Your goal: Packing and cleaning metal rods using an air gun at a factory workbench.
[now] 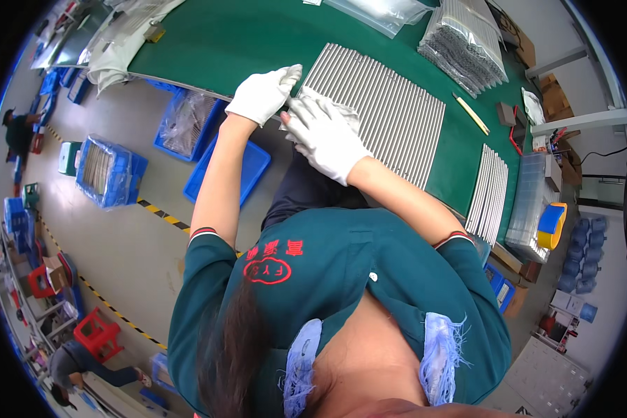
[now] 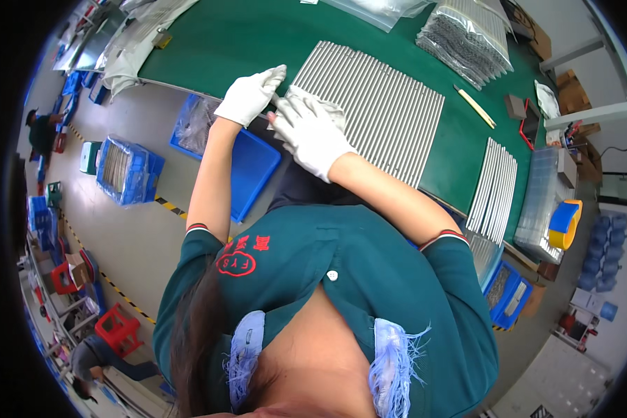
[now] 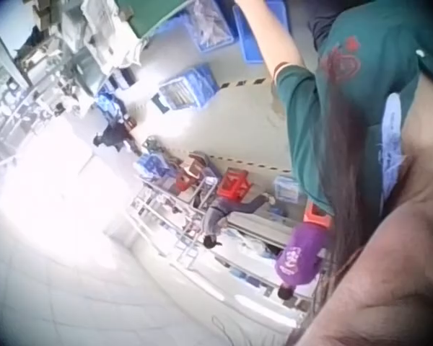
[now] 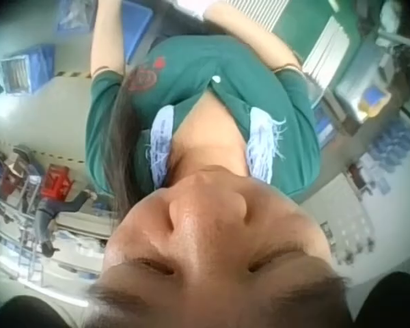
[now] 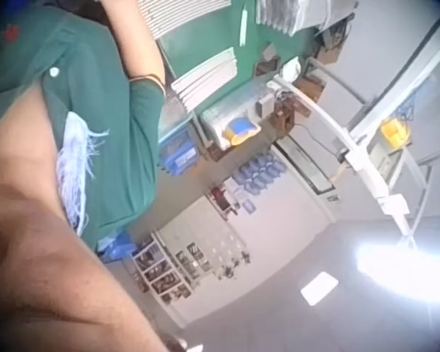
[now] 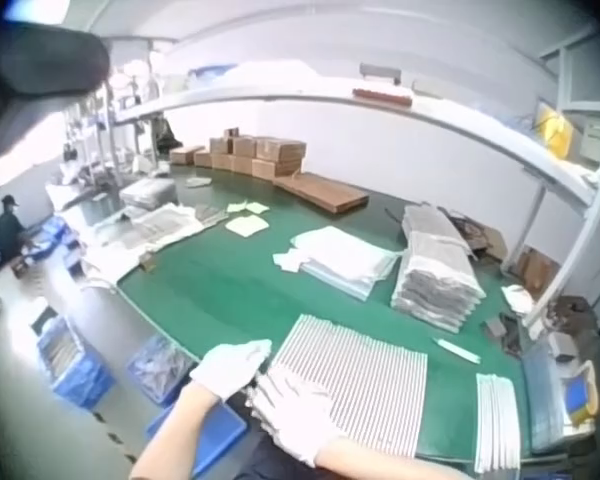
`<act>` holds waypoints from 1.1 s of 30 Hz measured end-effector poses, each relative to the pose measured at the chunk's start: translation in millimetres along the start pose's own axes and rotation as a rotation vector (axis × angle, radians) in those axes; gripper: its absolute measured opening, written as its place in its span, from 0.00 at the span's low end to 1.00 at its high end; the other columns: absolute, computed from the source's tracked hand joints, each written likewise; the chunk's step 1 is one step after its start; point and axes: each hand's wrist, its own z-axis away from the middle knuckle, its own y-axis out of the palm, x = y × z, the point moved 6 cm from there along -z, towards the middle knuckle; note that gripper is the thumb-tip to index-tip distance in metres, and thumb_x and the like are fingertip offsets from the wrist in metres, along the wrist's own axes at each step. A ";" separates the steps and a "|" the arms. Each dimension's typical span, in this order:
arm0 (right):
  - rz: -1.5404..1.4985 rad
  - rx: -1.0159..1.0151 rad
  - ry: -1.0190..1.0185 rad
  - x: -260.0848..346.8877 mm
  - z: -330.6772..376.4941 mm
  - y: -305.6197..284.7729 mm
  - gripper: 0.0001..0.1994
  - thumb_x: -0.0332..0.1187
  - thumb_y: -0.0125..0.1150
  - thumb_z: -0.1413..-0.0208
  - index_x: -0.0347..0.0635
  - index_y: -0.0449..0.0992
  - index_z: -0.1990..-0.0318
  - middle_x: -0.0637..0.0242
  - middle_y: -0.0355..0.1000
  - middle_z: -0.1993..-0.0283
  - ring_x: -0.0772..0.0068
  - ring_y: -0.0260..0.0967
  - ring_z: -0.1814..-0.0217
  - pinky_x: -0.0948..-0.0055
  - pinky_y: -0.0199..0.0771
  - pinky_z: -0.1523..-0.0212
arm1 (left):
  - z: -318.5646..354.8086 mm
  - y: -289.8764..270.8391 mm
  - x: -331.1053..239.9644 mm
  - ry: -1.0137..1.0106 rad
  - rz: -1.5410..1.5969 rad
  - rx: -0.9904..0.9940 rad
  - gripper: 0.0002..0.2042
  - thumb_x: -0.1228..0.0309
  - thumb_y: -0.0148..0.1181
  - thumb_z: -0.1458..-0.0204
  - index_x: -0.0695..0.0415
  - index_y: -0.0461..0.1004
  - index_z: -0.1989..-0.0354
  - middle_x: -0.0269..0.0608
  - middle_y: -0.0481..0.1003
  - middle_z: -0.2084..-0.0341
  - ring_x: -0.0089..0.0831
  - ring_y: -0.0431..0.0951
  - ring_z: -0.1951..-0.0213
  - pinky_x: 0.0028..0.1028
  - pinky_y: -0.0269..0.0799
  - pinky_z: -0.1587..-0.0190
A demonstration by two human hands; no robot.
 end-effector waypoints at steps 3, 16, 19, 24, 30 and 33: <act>-0.030 -0.079 0.086 5.0 -9.4 5.2 0.22 0.35 0.50 0.45 0.42 0.64 0.41 0.50 0.60 0.38 0.48 0.51 0.31 0.53 0.47 0.33 | -2.2 -5.4 -3.4 -0.053 0.036 0.048 0.20 0.54 0.41 0.39 0.50 0.73 0.49 0.44 0.77 0.59 0.44 0.76 0.59 0.36 0.71 0.54; 0.145 0.365 0.159 -45.5 150.2 -75.1 0.29 0.44 0.55 0.50 0.35 0.65 0.44 0.47 0.60 0.39 0.47 0.51 0.32 0.53 0.42 0.30 | 30.6 -3.4 0.7 0.018 0.269 -0.175 0.15 0.67 0.55 0.47 0.54 0.73 0.50 0.39 0.79 0.67 0.38 0.79 0.69 0.33 0.74 0.63; 0.060 0.331 0.103 -39.7 124.2 -61.5 0.29 0.45 0.54 0.49 0.36 0.65 0.43 0.48 0.60 0.39 0.47 0.50 0.31 0.52 0.42 0.31 | 39.8 -7.7 -2.8 0.037 0.294 -0.201 0.15 0.67 0.55 0.47 0.54 0.73 0.51 0.40 0.79 0.67 0.39 0.79 0.69 0.34 0.74 0.64; -0.019 0.113 -0.007 -15.9 30.7 -23.2 0.28 0.41 0.60 0.53 0.38 0.65 0.44 0.51 0.61 0.41 0.48 0.53 0.34 0.52 0.47 0.34 | 28.2 -0.7 6.3 0.034 0.329 0.019 0.16 0.70 0.48 0.41 0.61 0.69 0.46 0.47 0.78 0.62 0.35 0.79 0.61 0.29 0.72 0.55; -0.065 -0.069 -0.002 7.8 -7.0 0.9 0.27 0.33 0.60 0.51 0.40 0.64 0.42 0.47 0.62 0.42 0.44 0.55 0.35 0.53 0.54 0.36 | 10.3 -14.7 0.0 0.008 0.233 0.140 0.18 0.63 0.47 0.41 0.60 0.71 0.47 0.46 0.76 0.54 0.38 0.78 0.57 0.28 0.70 0.52; -0.169 -0.136 -0.045 12.9 -13.2 -4.1 0.22 0.31 0.57 0.49 0.41 0.67 0.44 0.50 0.64 0.43 0.48 0.58 0.36 0.55 0.58 0.38 | 1.2 -9.3 -0.8 -0.183 0.194 0.294 0.20 0.56 0.44 0.40 0.53 0.73 0.48 0.45 0.75 0.53 0.42 0.75 0.54 0.30 0.69 0.50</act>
